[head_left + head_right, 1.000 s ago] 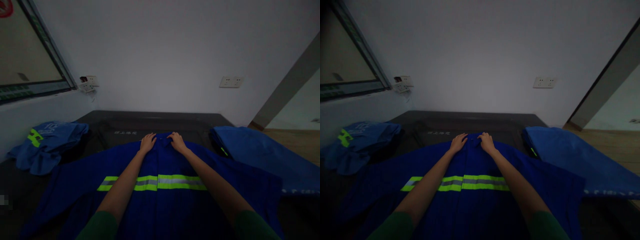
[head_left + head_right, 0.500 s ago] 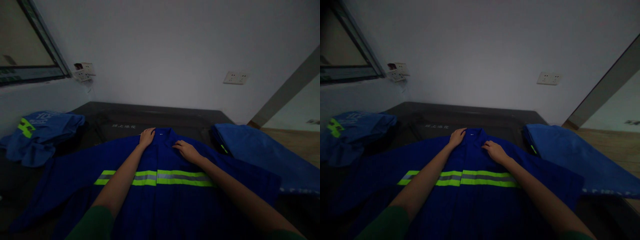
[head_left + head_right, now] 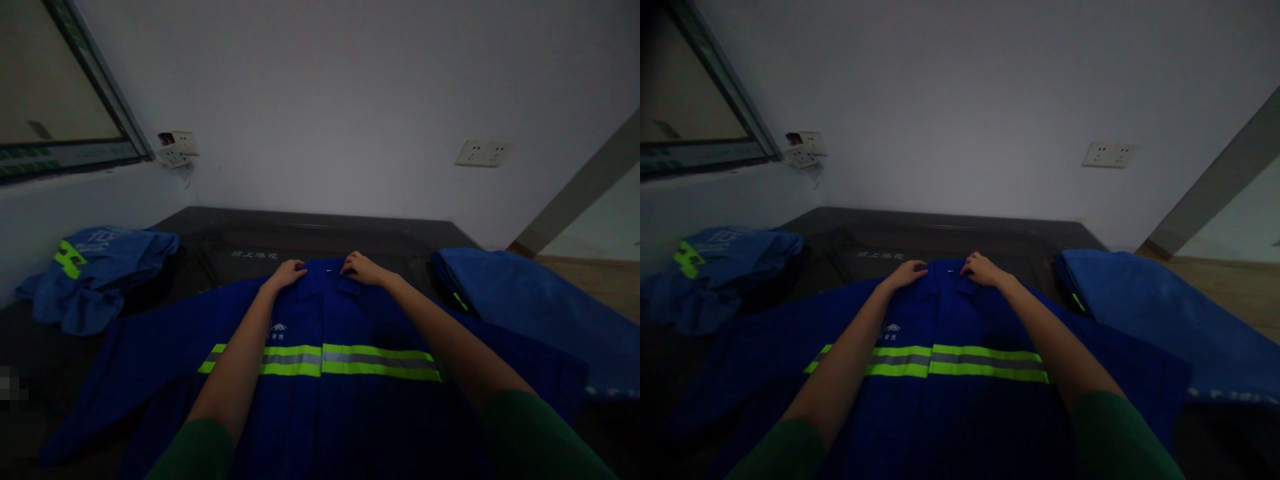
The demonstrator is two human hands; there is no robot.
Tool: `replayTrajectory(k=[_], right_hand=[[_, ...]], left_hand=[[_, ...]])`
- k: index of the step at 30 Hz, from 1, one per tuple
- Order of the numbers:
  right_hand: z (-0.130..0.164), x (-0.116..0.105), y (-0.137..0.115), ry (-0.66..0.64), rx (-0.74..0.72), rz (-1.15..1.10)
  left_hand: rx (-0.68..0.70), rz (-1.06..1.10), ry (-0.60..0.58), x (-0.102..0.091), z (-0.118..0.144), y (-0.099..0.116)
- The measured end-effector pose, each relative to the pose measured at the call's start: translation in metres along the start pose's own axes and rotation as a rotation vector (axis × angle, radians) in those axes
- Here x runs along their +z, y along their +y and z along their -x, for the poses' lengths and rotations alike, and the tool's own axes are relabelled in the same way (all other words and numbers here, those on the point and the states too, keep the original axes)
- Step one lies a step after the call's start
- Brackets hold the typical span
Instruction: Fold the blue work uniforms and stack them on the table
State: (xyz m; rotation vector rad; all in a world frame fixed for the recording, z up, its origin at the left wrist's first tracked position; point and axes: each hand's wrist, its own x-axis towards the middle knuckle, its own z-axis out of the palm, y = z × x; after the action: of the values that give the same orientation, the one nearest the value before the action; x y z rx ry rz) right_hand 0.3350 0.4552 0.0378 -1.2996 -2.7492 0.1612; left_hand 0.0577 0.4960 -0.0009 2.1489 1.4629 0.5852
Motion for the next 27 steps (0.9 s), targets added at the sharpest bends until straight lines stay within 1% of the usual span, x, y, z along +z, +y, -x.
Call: replayTrajectory(k=[3, 7, 12, 15, 17, 19, 21, 22, 24, 25, 27], right_hand=[[0.003, -0.003, 0.012, -0.006, -0.020, -0.062], [0.007, -0.003, 0.022, 0.037, -0.036, -0.188], [0.010, 0.008, 0.028, 0.148, -0.036, -0.296], [0.013, 0.016, 0.027, 0.176, -0.056, -0.332], [0.015, 0.021, 0.025, 0.240, -0.038, -0.363], [0.016, 0.028, 0.023, 0.357, 0.051, -0.415], [0.015, 0.035, 0.021, 0.459, 0.248, -0.500], [0.013, 0.039, 0.021, 0.483, 0.358, -0.542], [0.008, 0.046, 0.021, 0.490, 0.530, -0.600], [0.004, 0.049, 0.021, 0.483, 0.573, -0.614], [-0.001, 0.052, 0.022, 0.472, 0.593, -0.628]], left_hand=[[0.020, 0.021, 0.014, 0.001, 0.001, 0.001], [0.043, 0.056, 0.103, 0.002, 0.002, 0.005], [0.036, 0.083, 0.204, 0.006, 0.001, 0.007], [0.025, 0.084, 0.232, 0.012, 0.002, 0.006], [0.015, 0.081, 0.239, 0.017, 0.003, 0.005], [0.005, 0.083, 0.244, 0.021, 0.004, 0.005], [-0.002, 0.098, 0.251, 0.023, 0.004, 0.004], [-0.004, 0.111, 0.254, 0.024, 0.003, 0.004], [-0.005, 0.145, 0.256, 0.022, 0.001, 0.004], [-0.003, 0.165, 0.257, 0.021, 0.000, 0.004], [0.005, 0.204, 0.256, 0.017, -0.002, 0.004]])
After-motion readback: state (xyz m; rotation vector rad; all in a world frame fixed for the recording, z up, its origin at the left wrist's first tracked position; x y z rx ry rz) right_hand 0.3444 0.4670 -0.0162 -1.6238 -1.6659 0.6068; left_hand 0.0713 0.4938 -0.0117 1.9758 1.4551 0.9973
